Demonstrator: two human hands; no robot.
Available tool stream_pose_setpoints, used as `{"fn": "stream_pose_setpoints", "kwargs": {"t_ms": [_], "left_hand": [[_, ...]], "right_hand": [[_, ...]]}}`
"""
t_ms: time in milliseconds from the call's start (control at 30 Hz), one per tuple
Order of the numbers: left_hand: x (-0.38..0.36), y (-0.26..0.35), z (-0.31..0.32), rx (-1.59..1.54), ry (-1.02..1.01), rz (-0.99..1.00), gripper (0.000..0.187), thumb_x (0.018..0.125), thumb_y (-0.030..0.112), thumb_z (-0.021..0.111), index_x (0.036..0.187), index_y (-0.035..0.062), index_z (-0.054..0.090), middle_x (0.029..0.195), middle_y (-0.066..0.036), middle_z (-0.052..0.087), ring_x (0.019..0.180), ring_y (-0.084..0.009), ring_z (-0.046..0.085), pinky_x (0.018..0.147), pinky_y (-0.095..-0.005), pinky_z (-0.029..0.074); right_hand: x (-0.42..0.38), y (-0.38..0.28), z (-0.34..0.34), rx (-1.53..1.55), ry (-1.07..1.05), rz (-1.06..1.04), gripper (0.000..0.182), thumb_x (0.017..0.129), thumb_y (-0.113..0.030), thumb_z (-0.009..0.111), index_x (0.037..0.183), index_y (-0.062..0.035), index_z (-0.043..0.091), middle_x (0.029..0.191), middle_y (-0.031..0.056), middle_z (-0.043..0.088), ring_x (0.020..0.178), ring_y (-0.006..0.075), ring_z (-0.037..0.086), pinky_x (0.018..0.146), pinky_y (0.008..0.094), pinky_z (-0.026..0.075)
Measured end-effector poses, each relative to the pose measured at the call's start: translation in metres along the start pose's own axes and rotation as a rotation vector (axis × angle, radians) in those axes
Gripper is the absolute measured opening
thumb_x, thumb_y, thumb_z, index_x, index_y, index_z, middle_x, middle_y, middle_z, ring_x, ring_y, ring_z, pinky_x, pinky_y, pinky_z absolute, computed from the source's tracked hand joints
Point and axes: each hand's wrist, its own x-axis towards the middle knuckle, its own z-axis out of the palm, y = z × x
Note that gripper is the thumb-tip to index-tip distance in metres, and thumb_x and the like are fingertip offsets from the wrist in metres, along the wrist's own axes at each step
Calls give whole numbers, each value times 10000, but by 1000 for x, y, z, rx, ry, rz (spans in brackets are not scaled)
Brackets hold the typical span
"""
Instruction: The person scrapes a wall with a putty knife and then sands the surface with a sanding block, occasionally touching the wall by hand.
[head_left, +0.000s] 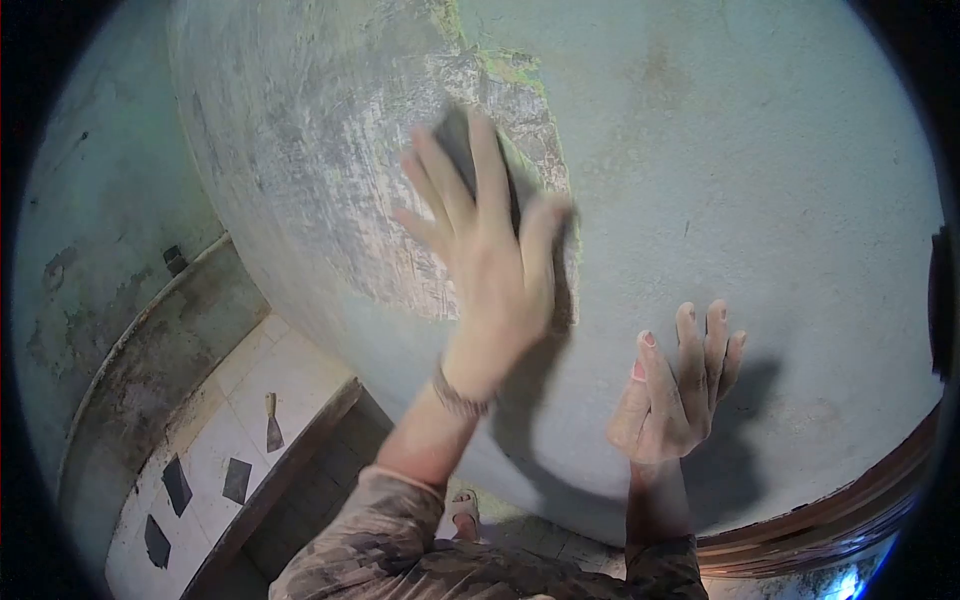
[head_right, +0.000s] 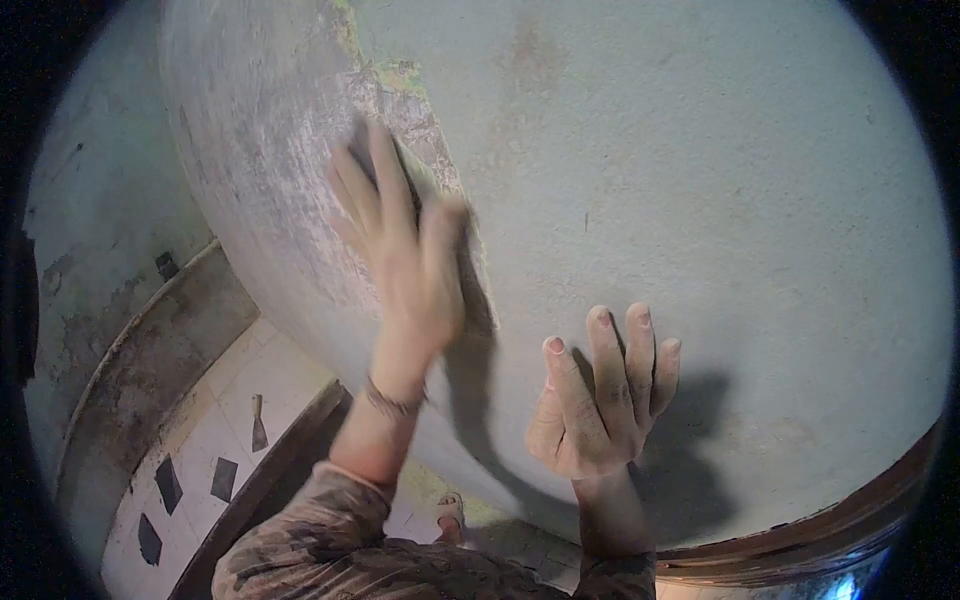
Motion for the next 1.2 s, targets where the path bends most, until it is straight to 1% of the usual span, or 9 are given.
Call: {"fn": "stream_pose_setpoints", "kwargs": {"t_ms": [100,200,467,600,700,800,900,1033,1200], "left_hand": [[70,8,-11,-40,113,22,704,1013,419,416,1566,43,196,1606,-315,31,1494,-467,-44,1140,-642,-63],[5,-8,-1,-88,47,7,765,961,453,532,1564,81,243,1580,-367,10,1465,-544,-19,1090,-725,-49],[72,-10,-12,-115,148,22,735,971,413,522,1562,80,242,1568,-384,46,1462,-548,-8,1110,-701,-19],[-5,-31,-1,-53,79,-164,726,990,468,499,1559,88,257,1566,-388,-8,1456,-555,-41,1111,-698,-34],[62,-27,-15,-100,129,-105,699,1005,484,461,1556,96,277,1568,-385,-16,1457,-551,-63,1104,-700,-58],[57,-31,-12,-74,180,-29,677,1011,477,445,1559,115,279,1568,-384,9,1459,-548,-62,1098,-706,-62],[-2,-31,-3,-114,86,-122,643,1018,429,454,1558,129,278,1566,-388,25,1461,-549,-36,1104,-705,-39],[73,-35,-16,-70,193,-30,640,1018,393,444,1556,95,271,1565,-392,29,1462,-545,-46,1105,-707,-27],[28,-30,-13,-75,134,-91,649,1015,402,433,1556,83,268,1561,-398,35,1455,-559,-42,1091,-728,-14]], "right_hand": [[0,-1,1,-11,3,11,215,984,-102,482,1122,-45,636,1227,303,622,1281,523,489,1134,635,246],[-2,1,3,-6,15,49,263,950,-162,518,1153,-119,680,1209,223,662,1307,434,505,1187,558,187],[0,-2,0,-35,-19,32,225,967,-136,507,1123,-76,657,1214,262,644,1290,479,502,1161,589,222],[-2,0,-6,-4,-58,21,192,988,-115,494,1101,-44,632,1246,301,613,1280,519,492,1134,625,253],[-7,4,-3,54,-5,5,179,988,-121,501,1076,-47,639,1247,293,613,1278,520,493,1116,647,264],[-6,2,2,48,49,41,247,971,-174,512,1140,-97,675,1256,233,631,1299,448,508,1167,563,217],[-4,1,-5,25,-44,54,258,977,-173,498,1148,-95,676,1280,238,614,1316,454,487,1170,563,205],[-8,3,0,84,8,28,253,973,-163,504,1141,-93,680,1284,241,609,1329,458,471,1175,566,188],[-7,2,-2,73,-10,58,245,970,-157,517,1144,-108,682,1287,244,607,1349,458,446,1186,565,171]]}}
